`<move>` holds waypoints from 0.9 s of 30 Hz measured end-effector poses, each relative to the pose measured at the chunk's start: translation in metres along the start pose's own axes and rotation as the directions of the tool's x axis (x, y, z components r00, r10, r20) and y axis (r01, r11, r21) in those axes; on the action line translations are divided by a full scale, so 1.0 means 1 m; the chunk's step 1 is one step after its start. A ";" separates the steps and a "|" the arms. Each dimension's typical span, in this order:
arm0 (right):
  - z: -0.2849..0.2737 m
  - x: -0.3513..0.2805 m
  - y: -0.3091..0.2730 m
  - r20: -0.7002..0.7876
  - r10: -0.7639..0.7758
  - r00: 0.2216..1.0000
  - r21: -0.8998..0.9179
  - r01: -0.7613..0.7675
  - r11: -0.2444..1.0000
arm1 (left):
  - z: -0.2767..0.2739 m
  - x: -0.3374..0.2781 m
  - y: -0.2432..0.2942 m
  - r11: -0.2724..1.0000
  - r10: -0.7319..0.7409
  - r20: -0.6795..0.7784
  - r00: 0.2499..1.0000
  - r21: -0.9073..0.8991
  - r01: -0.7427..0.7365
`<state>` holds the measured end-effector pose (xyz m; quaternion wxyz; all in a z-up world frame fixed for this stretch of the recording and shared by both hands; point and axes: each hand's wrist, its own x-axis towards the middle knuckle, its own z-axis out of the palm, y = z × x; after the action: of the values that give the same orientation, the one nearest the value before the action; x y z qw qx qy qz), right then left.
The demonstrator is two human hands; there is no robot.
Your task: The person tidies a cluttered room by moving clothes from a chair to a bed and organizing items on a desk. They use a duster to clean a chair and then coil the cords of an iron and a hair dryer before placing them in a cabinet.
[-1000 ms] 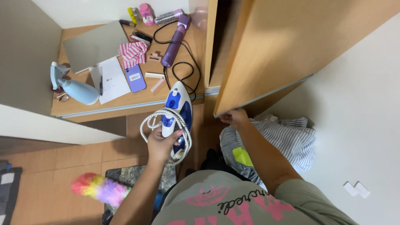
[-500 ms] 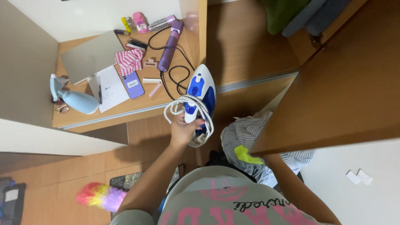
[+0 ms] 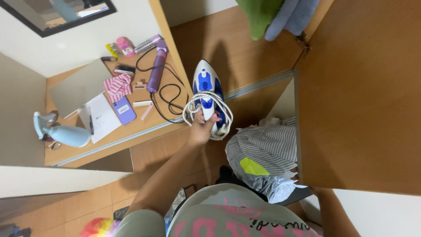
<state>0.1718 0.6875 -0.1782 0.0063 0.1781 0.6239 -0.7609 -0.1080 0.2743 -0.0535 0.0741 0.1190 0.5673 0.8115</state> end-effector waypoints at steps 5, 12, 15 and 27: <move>-0.015 -0.011 -0.032 -0.195 0.226 0.954 0.176 -0.193 0.965 | 0.010 0.030 -0.010 0.997 0.073 0.079 0.994 -0.027 -0.071; -0.035 -0.020 -0.089 -0.256 0.223 0.940 0.291 -0.145 0.946 | 0.024 0.071 -0.045 0.998 0.064 0.040 0.997 -0.016 -0.063; -0.054 -0.018 -0.093 -0.243 0.279 0.929 0.347 -0.185 0.919 | 0.033 0.087 -0.045 0.996 0.087 -0.001 0.996 -0.025 -0.087; -0.212 -0.022 0.105 -0.344 0.342 0.874 0.264 -0.260 0.929 | -0.005 0.177 -0.087 0.981 0.123 -0.228 0.966 0.175 -0.083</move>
<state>0.2723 0.8613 -0.3049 -0.0159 0.4186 0.4936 -0.7622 -0.2812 0.3447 -0.1171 -0.0466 0.0561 0.6298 0.7733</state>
